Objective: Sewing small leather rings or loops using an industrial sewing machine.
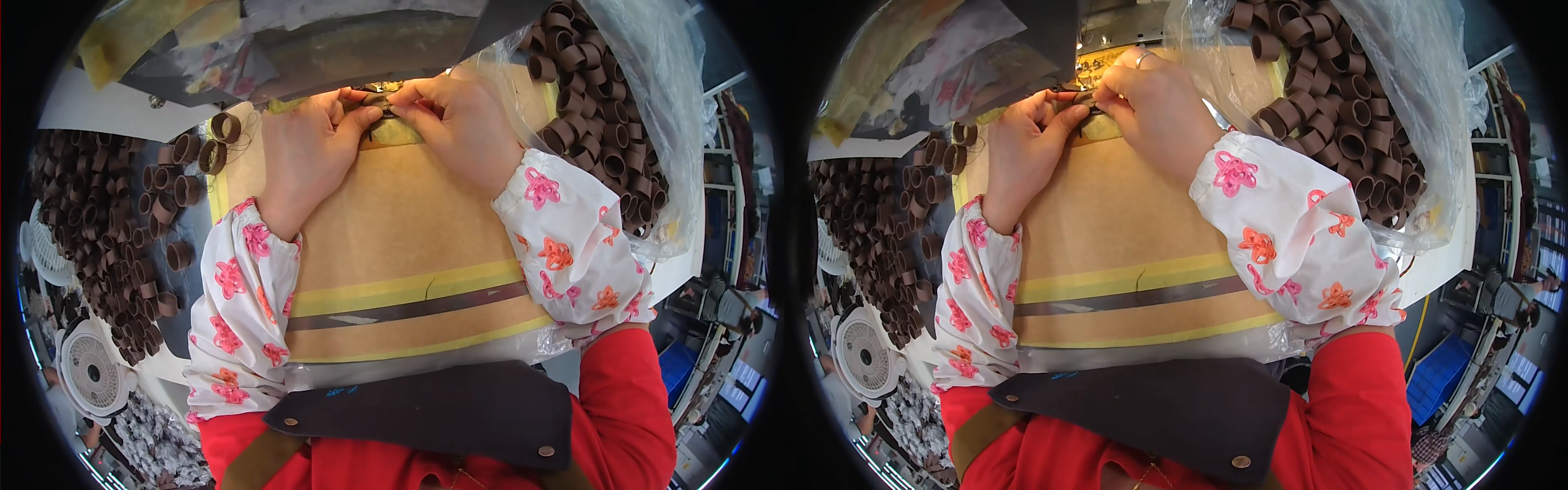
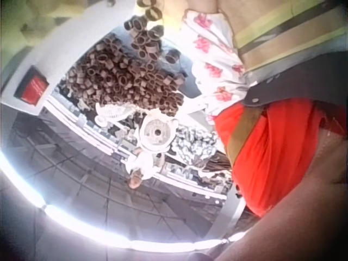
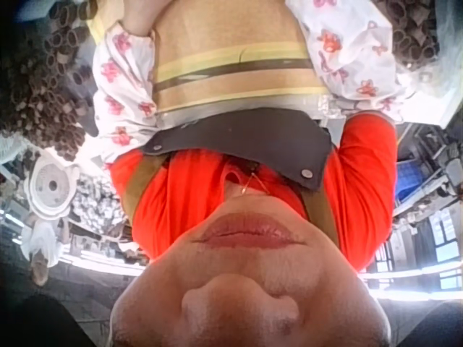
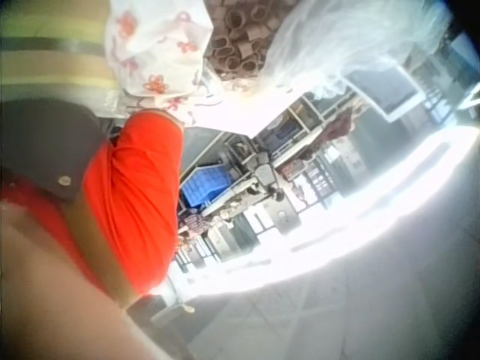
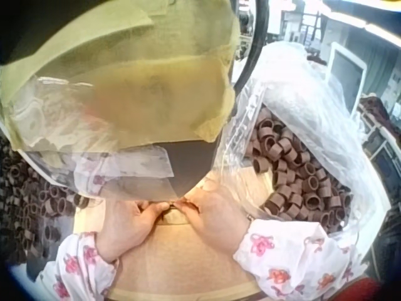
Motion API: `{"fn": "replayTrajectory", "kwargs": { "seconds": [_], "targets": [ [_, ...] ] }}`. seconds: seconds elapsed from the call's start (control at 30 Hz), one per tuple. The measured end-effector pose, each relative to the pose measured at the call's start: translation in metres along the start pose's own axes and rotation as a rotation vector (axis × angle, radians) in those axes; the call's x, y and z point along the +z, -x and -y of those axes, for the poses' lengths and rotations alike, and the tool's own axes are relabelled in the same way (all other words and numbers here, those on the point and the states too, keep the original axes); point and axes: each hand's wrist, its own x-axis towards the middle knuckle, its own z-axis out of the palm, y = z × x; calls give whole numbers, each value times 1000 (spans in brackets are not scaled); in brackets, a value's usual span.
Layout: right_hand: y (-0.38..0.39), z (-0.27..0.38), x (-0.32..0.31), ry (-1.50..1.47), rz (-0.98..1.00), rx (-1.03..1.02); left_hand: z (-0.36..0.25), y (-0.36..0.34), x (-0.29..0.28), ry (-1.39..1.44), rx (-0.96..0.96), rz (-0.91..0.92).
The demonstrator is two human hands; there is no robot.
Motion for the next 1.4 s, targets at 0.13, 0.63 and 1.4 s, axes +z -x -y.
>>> {"fn": "replayTrajectory", "kwargs": {
  "seconds": [0.13, 0.63, 1.4],
  "targets": [
    [0, 4, -2, 61, 47, 71, 1, 0, 1, 36, 10, -10],
    [-5, 2, -3, 216, 101, 81, 1, -1, -2, 50, -29, 25],
    [9, 8, 11, 212, -45, -58, -5, 20, -6, -253, 266, -48]
  ]
}}
